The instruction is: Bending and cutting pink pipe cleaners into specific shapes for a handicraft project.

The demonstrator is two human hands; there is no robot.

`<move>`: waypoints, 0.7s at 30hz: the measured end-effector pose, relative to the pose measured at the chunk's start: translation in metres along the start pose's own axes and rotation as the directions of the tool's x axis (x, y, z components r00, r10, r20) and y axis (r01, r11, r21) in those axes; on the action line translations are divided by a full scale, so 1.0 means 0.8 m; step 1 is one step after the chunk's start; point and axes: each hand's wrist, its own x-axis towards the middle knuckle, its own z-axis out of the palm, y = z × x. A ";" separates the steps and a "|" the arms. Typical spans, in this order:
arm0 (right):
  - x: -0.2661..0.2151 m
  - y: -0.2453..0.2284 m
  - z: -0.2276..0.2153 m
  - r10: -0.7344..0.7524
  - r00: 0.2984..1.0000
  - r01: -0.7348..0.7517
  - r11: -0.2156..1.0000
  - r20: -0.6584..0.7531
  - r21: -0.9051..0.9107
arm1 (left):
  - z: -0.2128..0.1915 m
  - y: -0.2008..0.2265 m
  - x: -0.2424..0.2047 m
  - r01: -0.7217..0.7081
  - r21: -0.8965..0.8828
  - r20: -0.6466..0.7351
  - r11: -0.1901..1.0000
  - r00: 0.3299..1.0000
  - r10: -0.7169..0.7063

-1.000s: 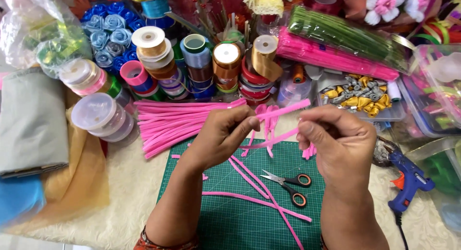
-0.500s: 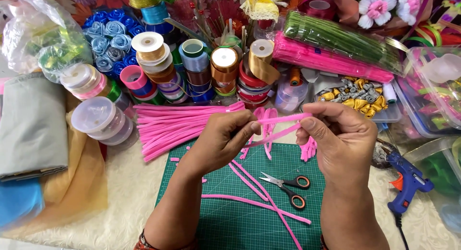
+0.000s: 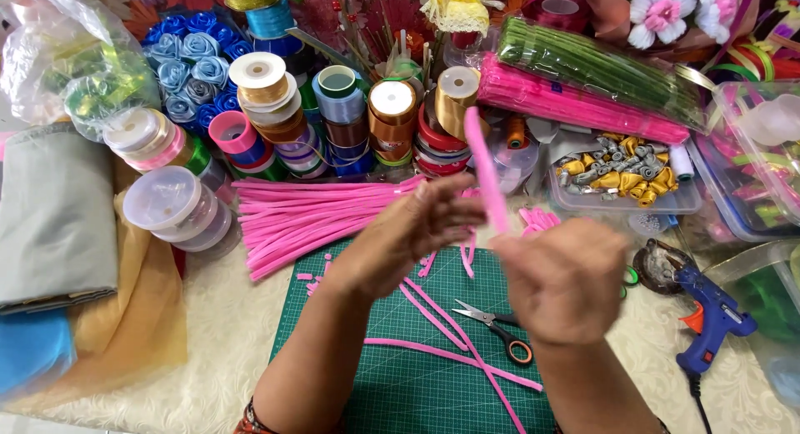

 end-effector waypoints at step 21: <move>0.015 -0.080 0.049 -0.399 0.889 0.361 0.913 0.227 0.189 | -0.028 0.032 -0.020 -0.264 -0.171 -0.449 0.949 0.879 0.163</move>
